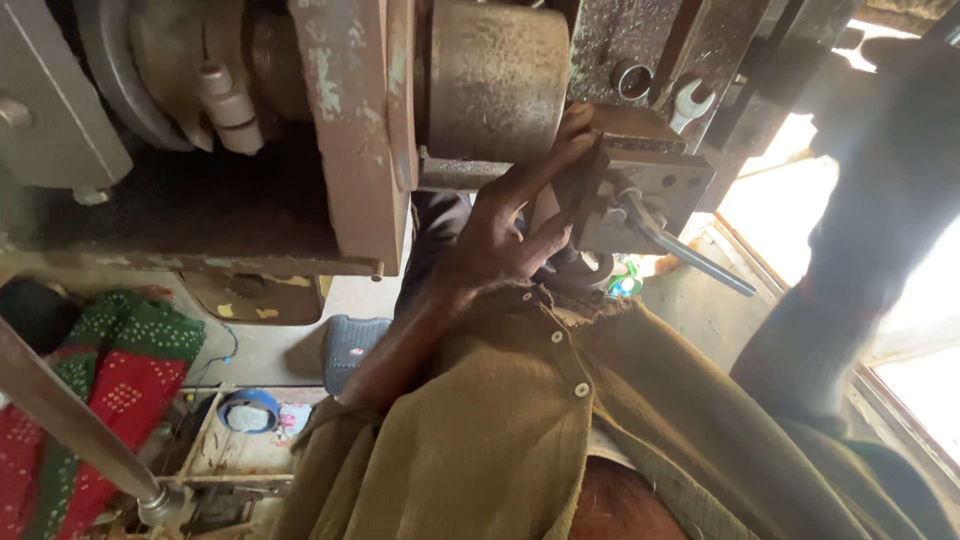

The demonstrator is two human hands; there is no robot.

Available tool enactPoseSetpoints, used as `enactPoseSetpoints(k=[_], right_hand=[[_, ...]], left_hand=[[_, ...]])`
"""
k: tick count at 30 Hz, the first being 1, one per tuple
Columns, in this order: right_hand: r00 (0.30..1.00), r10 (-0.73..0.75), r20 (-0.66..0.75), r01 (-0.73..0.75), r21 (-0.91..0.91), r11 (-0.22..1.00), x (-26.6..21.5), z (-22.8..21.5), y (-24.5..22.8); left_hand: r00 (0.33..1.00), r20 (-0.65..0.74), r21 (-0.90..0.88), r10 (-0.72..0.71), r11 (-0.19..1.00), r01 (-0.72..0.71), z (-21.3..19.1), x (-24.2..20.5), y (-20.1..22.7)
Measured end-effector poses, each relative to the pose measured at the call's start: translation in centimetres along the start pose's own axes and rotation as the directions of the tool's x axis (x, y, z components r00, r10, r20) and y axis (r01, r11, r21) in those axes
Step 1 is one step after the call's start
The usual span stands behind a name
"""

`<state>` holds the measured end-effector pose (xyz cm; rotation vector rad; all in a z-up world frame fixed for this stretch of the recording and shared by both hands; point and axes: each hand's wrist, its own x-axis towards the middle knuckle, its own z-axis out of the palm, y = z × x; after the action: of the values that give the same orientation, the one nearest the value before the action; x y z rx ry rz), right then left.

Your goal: The person operates a metal lathe, using a wrench to tighten a component on the machine's carriage. They then manually guide a cutting tool against a rotating metal cylinder to perform a machining operation, creating metal shavings.

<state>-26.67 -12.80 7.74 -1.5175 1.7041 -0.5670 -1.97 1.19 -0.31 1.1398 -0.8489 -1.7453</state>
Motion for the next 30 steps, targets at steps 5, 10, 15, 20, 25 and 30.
enactPoseSetpoints(k=[5, 10, 15, 20, 25, 30], right_hand=[[0.826, -0.345, 0.447, 0.453, -0.161, 0.877, 2.8, 3.9, -1.5], [0.732, -0.44, 0.52, 0.547, -0.064, 0.834, 4.3, 6.0, -2.3], [0.763, -0.406, 0.503, 0.495, -0.051, 0.867, 4.4, 5.7, -2.2], [0.877, -0.048, 0.479, -0.149, 0.365, 0.919, 3.3, 4.8, -2.3], [0.83, 0.082, 0.551, -0.325, 0.359, 0.875, 2.3, 4.8, -2.9], [0.798, 0.055, 0.6, -0.456, 0.541, 0.707, 2.5, 5.2, -3.7]], left_hand=[[0.978, -0.14, 0.239, 0.155, 0.964, -0.119, 1.1, -0.8, 1.5], [0.962, -0.161, 0.313, 0.219, 0.936, -0.161, 2.2, -1.1, 2.4], [0.972, -0.189, 0.206, 0.143, 0.973, -0.103, 2.9, -1.1, 2.6], [0.977, -0.176, 0.165, 0.124, 0.982, -0.095, 3.1, -1.0, 2.5], [0.978, -0.164, 0.232, 0.129, 0.969, -0.089, 3.5, -1.0, 2.7], [0.98, -0.143, 0.366, 0.141, 0.927, -0.08, 3.6, -0.8, 2.8]])
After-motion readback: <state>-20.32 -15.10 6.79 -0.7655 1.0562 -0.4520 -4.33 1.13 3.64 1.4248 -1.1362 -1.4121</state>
